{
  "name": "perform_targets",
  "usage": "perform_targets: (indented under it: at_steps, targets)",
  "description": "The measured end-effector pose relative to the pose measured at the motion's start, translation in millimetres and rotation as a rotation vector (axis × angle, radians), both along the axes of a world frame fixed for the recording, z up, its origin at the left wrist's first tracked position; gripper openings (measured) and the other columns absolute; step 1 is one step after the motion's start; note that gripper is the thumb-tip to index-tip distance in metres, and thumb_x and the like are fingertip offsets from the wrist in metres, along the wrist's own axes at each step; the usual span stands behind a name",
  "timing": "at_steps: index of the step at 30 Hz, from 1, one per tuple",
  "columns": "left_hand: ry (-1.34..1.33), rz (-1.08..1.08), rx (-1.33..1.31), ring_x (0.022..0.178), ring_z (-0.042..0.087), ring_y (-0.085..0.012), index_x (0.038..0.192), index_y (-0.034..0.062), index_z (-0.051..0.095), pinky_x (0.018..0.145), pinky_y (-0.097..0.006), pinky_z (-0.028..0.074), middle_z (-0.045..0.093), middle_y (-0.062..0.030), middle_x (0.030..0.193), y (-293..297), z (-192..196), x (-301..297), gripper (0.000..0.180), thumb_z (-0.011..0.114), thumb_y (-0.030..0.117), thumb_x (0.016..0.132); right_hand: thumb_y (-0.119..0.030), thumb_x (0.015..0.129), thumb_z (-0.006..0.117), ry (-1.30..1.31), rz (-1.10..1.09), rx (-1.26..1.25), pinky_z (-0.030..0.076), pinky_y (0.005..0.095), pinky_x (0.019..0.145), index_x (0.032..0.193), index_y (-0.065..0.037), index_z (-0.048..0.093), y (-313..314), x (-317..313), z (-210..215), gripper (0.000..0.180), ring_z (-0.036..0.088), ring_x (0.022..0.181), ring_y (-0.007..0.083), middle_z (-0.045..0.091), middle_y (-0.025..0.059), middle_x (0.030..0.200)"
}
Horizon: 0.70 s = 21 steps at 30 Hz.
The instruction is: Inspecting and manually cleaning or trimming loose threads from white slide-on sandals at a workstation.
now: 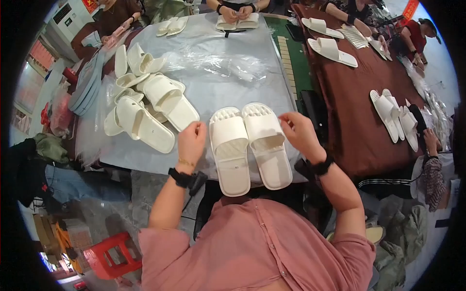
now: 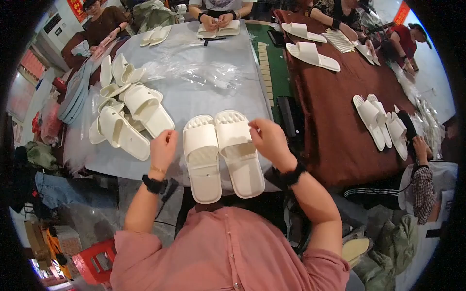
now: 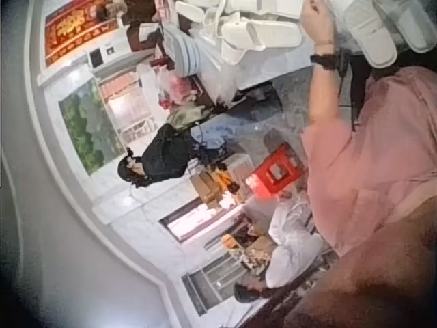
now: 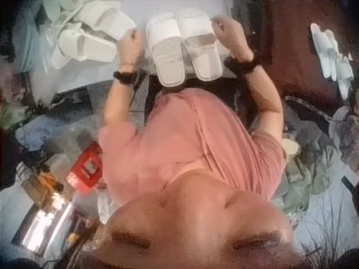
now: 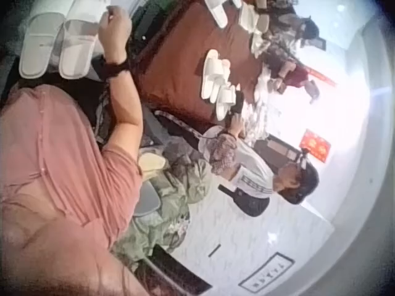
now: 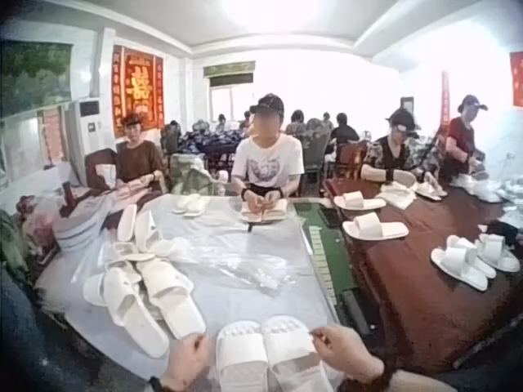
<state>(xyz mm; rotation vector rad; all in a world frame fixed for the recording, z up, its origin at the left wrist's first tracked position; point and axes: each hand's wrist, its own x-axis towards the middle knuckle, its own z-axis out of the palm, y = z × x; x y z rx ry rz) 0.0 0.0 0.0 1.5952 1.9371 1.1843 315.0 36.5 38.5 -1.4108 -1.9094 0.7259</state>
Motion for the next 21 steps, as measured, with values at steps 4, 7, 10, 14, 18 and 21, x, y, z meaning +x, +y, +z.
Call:
perform_targets:
  at_steps: [4, 7, 10, 14, 18, 21]
  targets:
    - [0.293, -0.056, -0.203, 0.068, 0.068, -0.0251, 0.080, -0.0029, 0.068, 0.062, -0.036, 0.051, 0.065, -0.0185, 0.068, 40, 7, -9, 0.043, 0.061, 0.039, 0.085, -0.030, 0.082, 0.058, -0.217, -0.072, -0.036, 0.052, 0.0435, 0.075, 0.091, -0.001, 0.069, 51, -14, -7, 0.032, 0.065, 0.082, 0.0382, 0.067, 0.0205, 0.090]
    - [0.396, -0.119, -0.385, 0.064, 0.067, -0.0285, 0.074, -0.0030, 0.068, 0.064, -0.037, 0.052, 0.065, -0.0186, 0.065, 62, 6, -7, 0.041, 0.062, 0.036, 0.081, -0.032, 0.081, 0.059, -0.402, -0.128, -0.126, 0.051, 0.0446, 0.077, 0.087, 0.001, 0.069, 71, -25, -14, 0.035, 0.065, 0.084, 0.0386, 0.067, 0.0228, 0.088]
    - [0.319, -0.149, -0.546, 0.061, 0.066, -0.0292, 0.069, -0.0015, 0.069, 0.065, -0.036, 0.054, 0.066, -0.0167, 0.062, 73, 4, -9, 0.037, 0.063, 0.034, 0.077, -0.028, 0.076, 0.061, -0.479, -0.134, -0.202, 0.051, 0.0450, 0.075, 0.082, 0.005, 0.069, 80, -30, -24, 0.035, 0.065, 0.080, 0.0402, 0.066, 0.0260, 0.082]
    - [0.232, -0.167, -0.651, 0.051, 0.065, -0.0201, 0.066, 0.0012, 0.070, 0.061, -0.032, 0.054, 0.065, -0.0096, 0.056, 75, 1, -9, 0.030, 0.062, 0.029, 0.075, -0.023, 0.072, 0.062, -0.458, -0.092, -0.232, 0.052, 0.0444, 0.072, 0.077, 0.005, 0.069, 88, -26, -36, 0.029, 0.065, 0.076, 0.0400, 0.066, 0.0253, 0.079]
    - [0.270, -0.176, -0.630, 0.058, 0.067, -0.0253, 0.067, 0.0017, 0.070, 0.064, -0.035, 0.054, 0.067, -0.0131, 0.062, 75, -1, -8, 0.029, 0.063, 0.029, 0.074, -0.019, 0.070, 0.061, -0.427, -0.081, -0.215, 0.052, 0.0429, 0.069, 0.076, 0.003, 0.069, 95, -21, -46, 0.025, 0.065, 0.074, 0.0387, 0.066, 0.0238, 0.077]
    - [0.496, -0.088, -0.380, 0.068, 0.067, -0.0306, 0.073, 0.0038, 0.071, 0.066, -0.038, 0.054, 0.068, -0.0150, 0.071, 67, 0, -1, 0.024, 0.063, 0.026, 0.076, -0.017, 0.072, 0.061, -0.325, -0.085, -0.176, 0.052, 0.0414, 0.069, 0.078, 0.003, 0.068, 94, -23, -46, 0.022, 0.066, 0.073, 0.0367, 0.066, 0.0219, 0.076]
